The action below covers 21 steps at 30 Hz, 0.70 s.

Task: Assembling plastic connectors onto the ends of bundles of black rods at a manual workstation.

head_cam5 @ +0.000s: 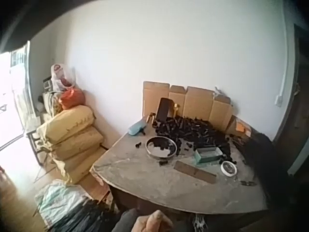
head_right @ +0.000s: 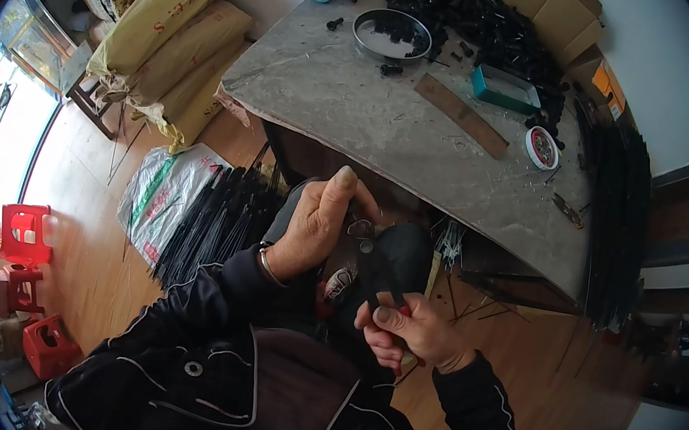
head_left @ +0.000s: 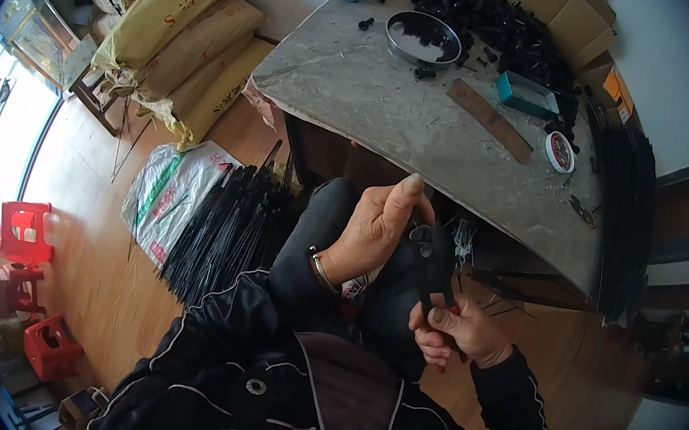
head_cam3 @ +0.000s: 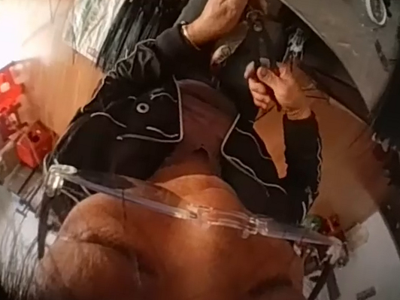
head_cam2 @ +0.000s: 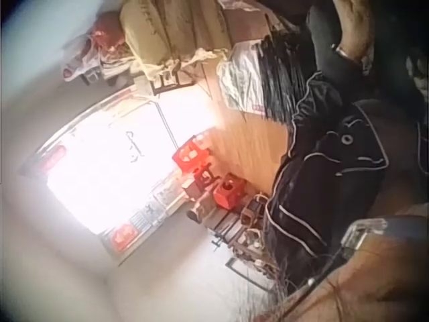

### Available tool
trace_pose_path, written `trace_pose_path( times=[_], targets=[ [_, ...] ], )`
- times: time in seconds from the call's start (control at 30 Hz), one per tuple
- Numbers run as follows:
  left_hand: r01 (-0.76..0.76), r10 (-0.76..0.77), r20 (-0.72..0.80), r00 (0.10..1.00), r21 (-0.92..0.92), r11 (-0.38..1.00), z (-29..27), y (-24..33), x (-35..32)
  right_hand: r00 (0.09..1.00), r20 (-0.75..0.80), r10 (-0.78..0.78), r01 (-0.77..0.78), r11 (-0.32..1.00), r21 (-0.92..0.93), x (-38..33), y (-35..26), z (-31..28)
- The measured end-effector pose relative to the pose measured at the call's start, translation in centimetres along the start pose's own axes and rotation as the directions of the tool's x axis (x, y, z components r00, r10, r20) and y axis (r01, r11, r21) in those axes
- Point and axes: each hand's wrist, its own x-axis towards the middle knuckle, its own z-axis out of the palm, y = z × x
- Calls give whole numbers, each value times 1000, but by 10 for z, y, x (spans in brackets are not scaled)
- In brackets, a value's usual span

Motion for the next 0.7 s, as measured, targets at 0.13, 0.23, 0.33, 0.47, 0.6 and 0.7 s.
trace_pose_path(
  times=[0.13,0.23,0.33,0.47,0.6,0.7],
  targets=[
    [65,-66,60,996,13,998,-2,6,4,965,-251,-72,-23,934,-356,-1,-23,16],
    [3,-3,88,996,0,1000,2,3,7,970,-239,-48,-31,949,-315,-5,-21,11],
    [-31,34,118,992,-32,999,3,2,9,978,-205,-29,-41,942,-332,-8,-18,1],
    [37,-30,178,984,-34,999,-1,0,8,972,-222,-80,-3,936,-353,-4,-18,9],
    [24,-21,185,983,-13,1000,1,1,7,979,-202,-34,-28,955,-296,-2,-8,1],
    [119,-117,234,965,4,993,-2,0,7,983,-163,-79,38,969,-243,5,1,-1]
  ],
)
